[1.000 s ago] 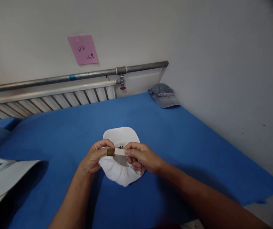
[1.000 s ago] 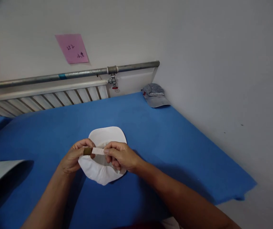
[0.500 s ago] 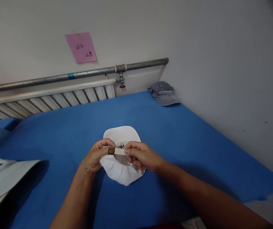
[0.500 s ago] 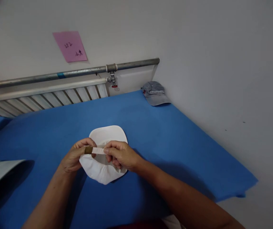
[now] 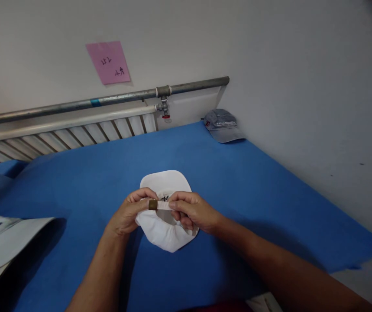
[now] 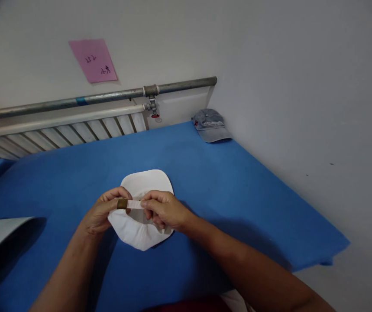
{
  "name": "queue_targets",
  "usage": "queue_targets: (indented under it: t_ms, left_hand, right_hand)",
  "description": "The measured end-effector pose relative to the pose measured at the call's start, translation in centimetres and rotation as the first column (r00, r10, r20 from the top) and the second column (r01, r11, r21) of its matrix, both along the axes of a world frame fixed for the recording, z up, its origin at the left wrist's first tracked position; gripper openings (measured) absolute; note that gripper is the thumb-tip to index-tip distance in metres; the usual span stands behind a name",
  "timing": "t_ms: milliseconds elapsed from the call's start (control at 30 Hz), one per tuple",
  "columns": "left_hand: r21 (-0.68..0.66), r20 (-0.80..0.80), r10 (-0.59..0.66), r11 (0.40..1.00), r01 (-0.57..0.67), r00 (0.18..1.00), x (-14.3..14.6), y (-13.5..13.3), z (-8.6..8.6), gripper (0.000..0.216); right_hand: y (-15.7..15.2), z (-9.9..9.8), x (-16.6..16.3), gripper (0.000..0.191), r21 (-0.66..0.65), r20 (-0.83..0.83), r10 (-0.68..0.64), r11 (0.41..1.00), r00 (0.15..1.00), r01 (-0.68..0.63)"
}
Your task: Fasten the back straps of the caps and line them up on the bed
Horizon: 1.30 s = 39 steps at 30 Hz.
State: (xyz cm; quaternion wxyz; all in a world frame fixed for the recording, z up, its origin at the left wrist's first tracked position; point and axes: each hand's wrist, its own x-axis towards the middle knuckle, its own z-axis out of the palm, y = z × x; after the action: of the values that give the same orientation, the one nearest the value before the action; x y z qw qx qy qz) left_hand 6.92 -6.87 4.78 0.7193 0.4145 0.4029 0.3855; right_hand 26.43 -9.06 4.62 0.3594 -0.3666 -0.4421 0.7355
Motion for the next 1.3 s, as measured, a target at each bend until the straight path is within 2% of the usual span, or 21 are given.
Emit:
queue_targets:
  t_ms: [200, 367, 567, 667, 800, 933, 1033, 1133, 1300]
  left_hand:
    - [0.001, 0.024, -0.030, 1.000, 0.030, 0.999, 0.3, 0.1, 0.0, 0.025]
    - [-0.035, 0.021, -0.050, 0.998, 0.051, 0.999, 0.7, 0.0, 0.2, 0.026]
    - [0.005, 0.024, -0.014, 1.000, 0.014, 1.000, 0.4, 0.1, 0.0, 0.026]
    - [-0.002, 0.021, -0.029, 1.000, 0.029, 0.999, 0.6, -0.1, 0.1, 0.026]
    - [-0.032, -0.001, -0.065, 0.997, 0.065, 0.998, 1.1, -0.3, 0.1, 0.024]
    - [-0.013, -0.004, -0.009, 1.000, 0.009, 1.000, 0.9, -0.3, 0.3, 0.024]
    - [-0.009, -0.001, 0.022, 1.000, -0.022, 1.000, 0.7, -0.2, 0.2, 0.025]
    - [0.000, 0.005, 0.005, 1.000, -0.005, 1.000, 0.9, -0.4, 0.2, 0.026]
    - [-0.001, -0.006, -0.056, 0.998, 0.056, 0.998, 1.3, -0.7, 0.2, 0.030]
  right_hand:
    - [-0.1, 0.0, -0.1, 0.012, -0.007, 0.005, 0.015, 1.000, 1.000, -0.015]
    - [-0.3, 0.3, -0.3, 0.014, 0.048, 0.000, 0.013, 0.999, 1.000, -0.013]
    - [0.1, 0.7, 0.4, 0.010, 0.150, 0.134, -0.040, 0.988, 0.990, 0.019]
    - [0.2, 0.3, 0.4, 0.016, 0.156, 0.100, -0.085, 0.985, 0.991, 0.069]
    - [0.0, 0.4, 0.2, 0.021, 0.153, 0.060, -0.044, 0.988, 0.997, 0.035]
    - [-0.1, 1.6, 1.1, 0.022, 0.262, 0.133, -0.102, 0.963, 0.986, 0.064]
    - [-0.1, 2.1, 1.9, 0.025, 0.264, 0.199, -0.111, 0.963, 0.974, 0.056]
    - [0.0, 1.8, 1.9, 0.024, 0.261, 0.184, -0.100, 0.964, 0.978, 0.049]
    - [-0.1, 1.1, 1.1, 0.019, 0.354, 0.132, -0.124, 0.933, 0.983, 0.070]
